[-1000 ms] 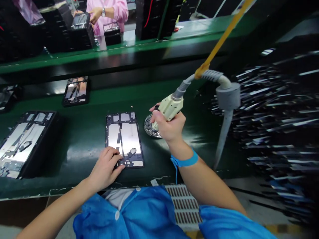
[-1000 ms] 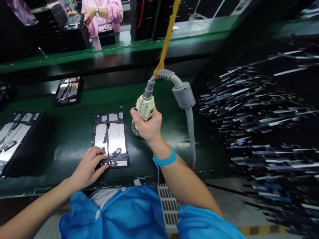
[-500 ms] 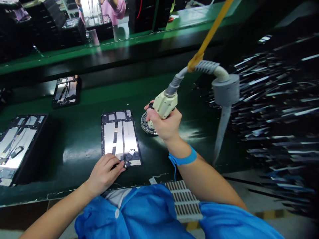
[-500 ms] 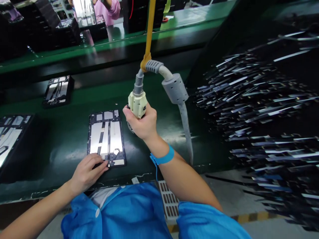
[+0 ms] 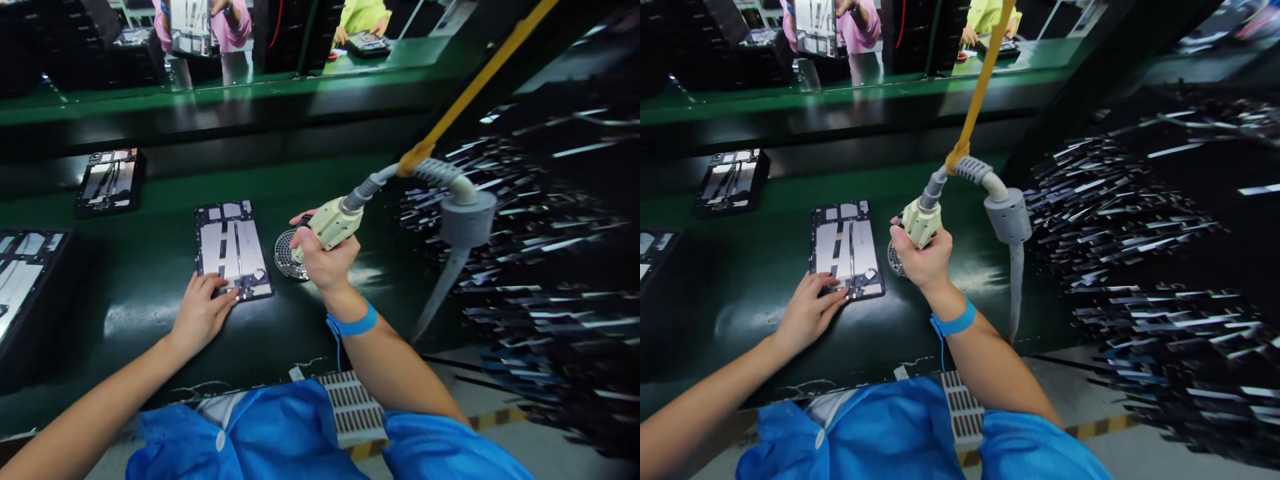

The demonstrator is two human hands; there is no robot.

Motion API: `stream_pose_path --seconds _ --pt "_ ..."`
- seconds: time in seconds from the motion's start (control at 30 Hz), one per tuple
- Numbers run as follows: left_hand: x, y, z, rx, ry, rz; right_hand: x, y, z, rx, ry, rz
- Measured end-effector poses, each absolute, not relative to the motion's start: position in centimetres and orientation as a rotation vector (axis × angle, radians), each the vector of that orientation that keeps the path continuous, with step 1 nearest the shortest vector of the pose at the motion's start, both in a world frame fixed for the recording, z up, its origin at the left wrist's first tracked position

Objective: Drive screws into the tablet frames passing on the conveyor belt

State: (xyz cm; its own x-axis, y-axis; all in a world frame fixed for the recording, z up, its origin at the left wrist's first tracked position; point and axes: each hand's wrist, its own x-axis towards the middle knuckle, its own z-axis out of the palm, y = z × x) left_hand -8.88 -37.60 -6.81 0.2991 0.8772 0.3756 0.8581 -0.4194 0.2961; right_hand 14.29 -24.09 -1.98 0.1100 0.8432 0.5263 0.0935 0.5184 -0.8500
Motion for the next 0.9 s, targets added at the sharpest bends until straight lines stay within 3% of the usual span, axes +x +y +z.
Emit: stream_pose_path --seconds 0.9 --pt "-8.1 -35.1 -6.2 2.612 1.606 0.714 13.9 -24.5 -1.9 -0.909 -1.3 0.744"
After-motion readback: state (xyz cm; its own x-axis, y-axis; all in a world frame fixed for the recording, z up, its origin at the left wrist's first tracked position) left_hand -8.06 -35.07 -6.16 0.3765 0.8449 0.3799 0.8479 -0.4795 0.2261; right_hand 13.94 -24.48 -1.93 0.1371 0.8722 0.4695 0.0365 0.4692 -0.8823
